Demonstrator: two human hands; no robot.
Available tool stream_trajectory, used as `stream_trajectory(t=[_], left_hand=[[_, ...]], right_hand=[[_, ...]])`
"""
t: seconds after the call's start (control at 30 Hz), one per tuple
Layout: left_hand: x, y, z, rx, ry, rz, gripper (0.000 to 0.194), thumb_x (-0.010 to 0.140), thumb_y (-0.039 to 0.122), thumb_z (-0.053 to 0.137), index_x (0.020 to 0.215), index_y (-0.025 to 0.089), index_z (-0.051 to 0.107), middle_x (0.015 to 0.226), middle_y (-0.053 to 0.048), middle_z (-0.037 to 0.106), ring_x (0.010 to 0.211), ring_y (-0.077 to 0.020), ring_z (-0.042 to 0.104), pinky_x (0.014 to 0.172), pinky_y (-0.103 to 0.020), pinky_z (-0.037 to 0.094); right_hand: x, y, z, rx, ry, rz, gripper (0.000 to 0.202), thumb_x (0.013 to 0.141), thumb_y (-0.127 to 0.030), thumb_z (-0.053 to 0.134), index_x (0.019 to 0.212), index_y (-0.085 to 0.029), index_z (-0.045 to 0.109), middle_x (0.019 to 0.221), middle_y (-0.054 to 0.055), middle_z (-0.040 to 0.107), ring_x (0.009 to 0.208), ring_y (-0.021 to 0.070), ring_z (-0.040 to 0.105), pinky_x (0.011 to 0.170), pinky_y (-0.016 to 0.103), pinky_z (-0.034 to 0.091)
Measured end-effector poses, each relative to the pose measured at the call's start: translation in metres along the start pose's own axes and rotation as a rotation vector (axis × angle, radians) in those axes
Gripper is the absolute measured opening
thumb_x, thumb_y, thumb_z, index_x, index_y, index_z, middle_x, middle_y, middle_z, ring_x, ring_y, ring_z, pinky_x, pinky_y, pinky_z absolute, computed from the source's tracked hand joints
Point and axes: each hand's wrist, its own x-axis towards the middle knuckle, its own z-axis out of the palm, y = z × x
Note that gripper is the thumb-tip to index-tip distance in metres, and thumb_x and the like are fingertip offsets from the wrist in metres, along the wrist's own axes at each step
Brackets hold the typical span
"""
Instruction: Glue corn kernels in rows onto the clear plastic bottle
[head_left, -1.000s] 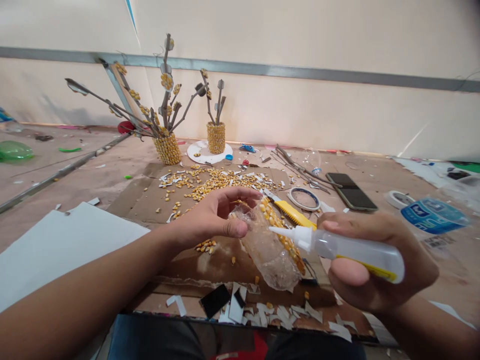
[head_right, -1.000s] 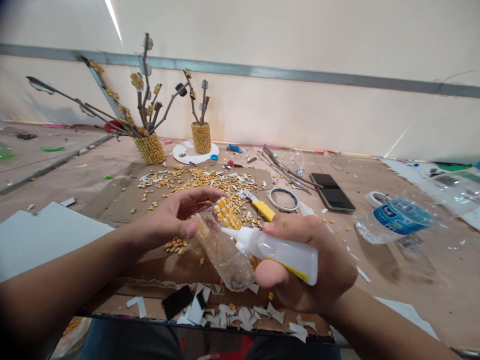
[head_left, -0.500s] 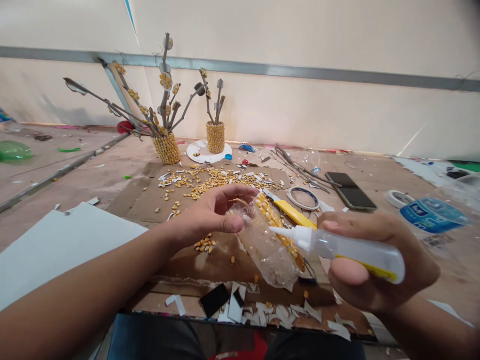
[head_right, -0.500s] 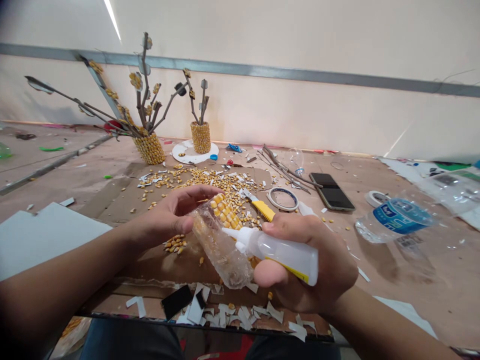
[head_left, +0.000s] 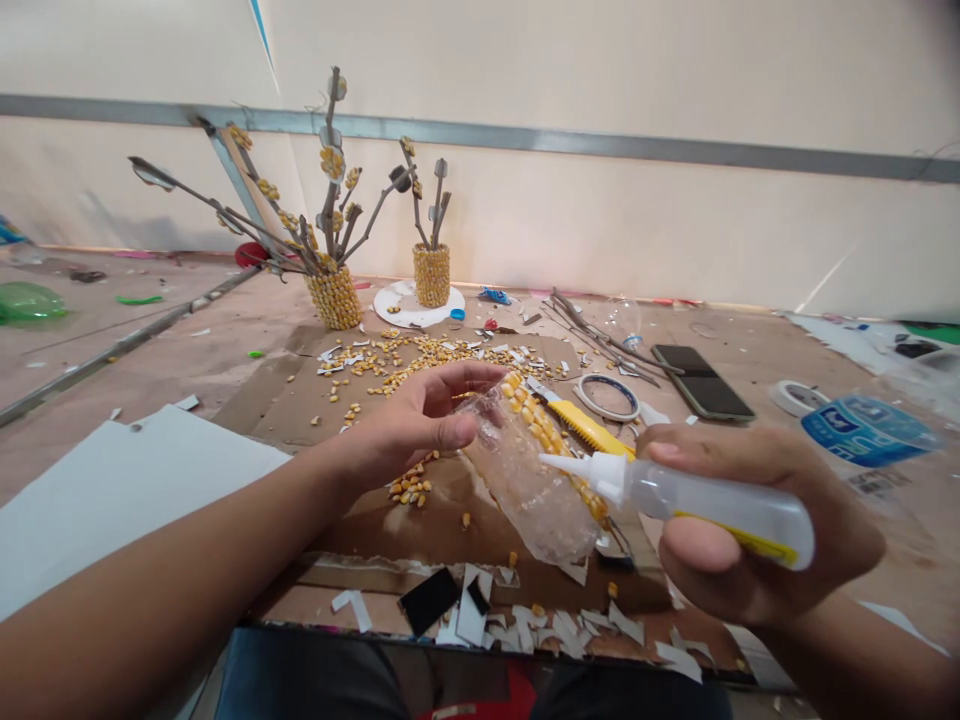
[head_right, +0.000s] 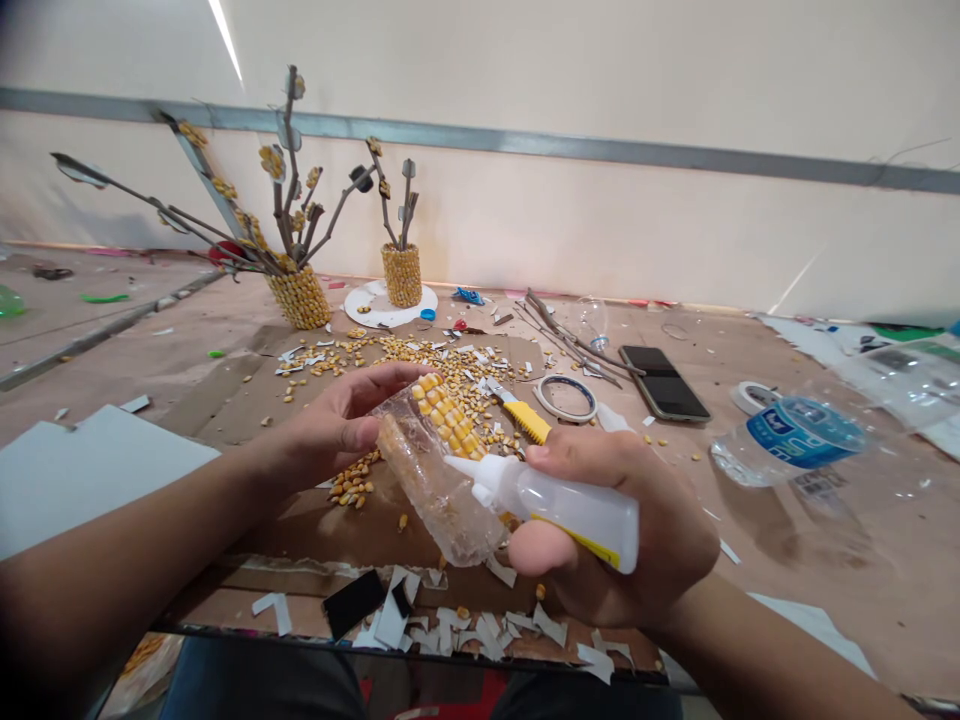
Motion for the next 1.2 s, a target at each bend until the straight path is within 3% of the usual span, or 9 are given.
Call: stream_trajectory(t=[0.23,0.53,0.8,1.03,1.2], left_hand=[[0.002,0.001,0.004,-0.065,0.029,0.018,0.059,0.066,0.042,0.103,0.119,0.027,0.083,0.112,-0.007,0.077,0.102,-0.0208,0.072,0.093,-0.031,0.057],[0.002,0.003,0.002,-0.097,0.078,0.046,0.061,0.065,0.040,0.103,0.120,0.024,0.083,0.123,-0.010,0.077,0.104,-0.0234,0.074,0.098,-0.035,0.056],[0.005,0.004,-0.001,-0.119,0.052,0.101,0.048,0.073,0.039,0.099,0.116,0.024,0.083,0.117,-0.009,0.080,0.098,-0.0228,0.078,0.090,-0.032,0.059],[0.003,0.007,-0.003,-0.134,0.047,0.097,0.051,0.075,0.039,0.097,0.120,0.023,0.080,0.117,-0.011,0.081,0.101,-0.0264,0.079,0.090,-0.034,0.061],[0.002,0.006,-0.009,-0.132,0.080,0.076,0.057,0.074,0.040,0.097,0.124,0.022,0.077,0.121,-0.012,0.080,0.108,-0.0299,0.077,0.092,-0.037,0.061]], right_hand=[[0.000,0.000,-0.001,0.019,0.017,0.016,0.040,0.096,-0.038,0.081,0.129,-0.016,0.079,0.091,0.004,0.075,0.072,0.0152,0.073,0.057,0.026,0.061],[-0.004,0.004,-0.003,-0.033,0.034,-0.005,0.040,0.092,-0.042,0.082,0.123,-0.018,0.079,0.088,0.005,0.077,0.065,0.0195,0.073,0.047,0.029,0.059],[-0.003,0.001,-0.002,-0.025,0.029,0.028,0.035,0.097,-0.042,0.078,0.122,-0.018,0.079,0.087,0.006,0.075,0.061,0.0178,0.069,0.040,0.028,0.050],[0.001,-0.001,-0.001,-0.086,0.046,0.045,0.032,0.099,-0.045,0.075,0.123,-0.025,0.079,0.083,0.005,0.076,0.058,0.0193,0.068,0.035,0.030,0.047],[0.001,0.000,-0.003,-0.061,0.035,0.028,0.033,0.098,-0.043,0.076,0.122,-0.021,0.079,0.084,0.005,0.076,0.060,0.0186,0.069,0.037,0.029,0.049]])
